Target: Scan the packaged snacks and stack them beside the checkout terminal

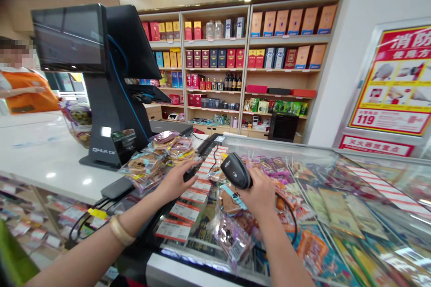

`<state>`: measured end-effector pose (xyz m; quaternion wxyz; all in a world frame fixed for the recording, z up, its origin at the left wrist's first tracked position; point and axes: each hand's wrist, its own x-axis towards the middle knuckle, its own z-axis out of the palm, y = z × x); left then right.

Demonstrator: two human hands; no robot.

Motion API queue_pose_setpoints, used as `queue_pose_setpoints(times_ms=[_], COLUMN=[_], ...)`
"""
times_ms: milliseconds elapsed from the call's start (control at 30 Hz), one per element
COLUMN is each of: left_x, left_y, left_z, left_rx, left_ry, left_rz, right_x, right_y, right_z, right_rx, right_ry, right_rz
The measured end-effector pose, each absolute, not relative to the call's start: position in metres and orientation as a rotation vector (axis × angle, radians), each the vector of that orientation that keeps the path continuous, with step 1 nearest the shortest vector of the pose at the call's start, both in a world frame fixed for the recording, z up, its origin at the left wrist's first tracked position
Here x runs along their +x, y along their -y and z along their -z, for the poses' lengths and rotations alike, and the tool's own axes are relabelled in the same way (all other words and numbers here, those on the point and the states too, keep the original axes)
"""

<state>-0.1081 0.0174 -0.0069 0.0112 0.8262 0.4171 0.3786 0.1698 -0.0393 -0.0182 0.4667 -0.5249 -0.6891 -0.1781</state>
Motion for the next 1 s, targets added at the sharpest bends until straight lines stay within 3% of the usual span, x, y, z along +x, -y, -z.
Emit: queue_pose_setpoints(times_ms=[267,367,700,900,1000], left_x=[-0.039,-0.033,-0.049,-0.055,-0.053], left_y=[-0.042,-0.045,-0.057,-0.056,-0.053], left_z=[0.033,0.040,0.045,0.030,0.026], left_rx=[2.569,2.559,2.346,1.522,1.168], left_ry=[-1.555,-1.591,-1.433,-1.213,-0.931], left_rz=[-0.702,-0.689,-1.210,-1.659,-1.659], right_x=[0.169,0.168,0.169,0.170,0.170], right_y=[0.039,0.039,0.041,0.041,0.041], right_z=[0.019,0.020,0.019,0.019,0.019], right_rx=[-1.315,-1.323,-1.318,-1.319,-1.313], right_ry=[1.689,1.700,1.697,1.714,1.707], right_rz=[0.440,0.433,0.436,0.430,0.429])
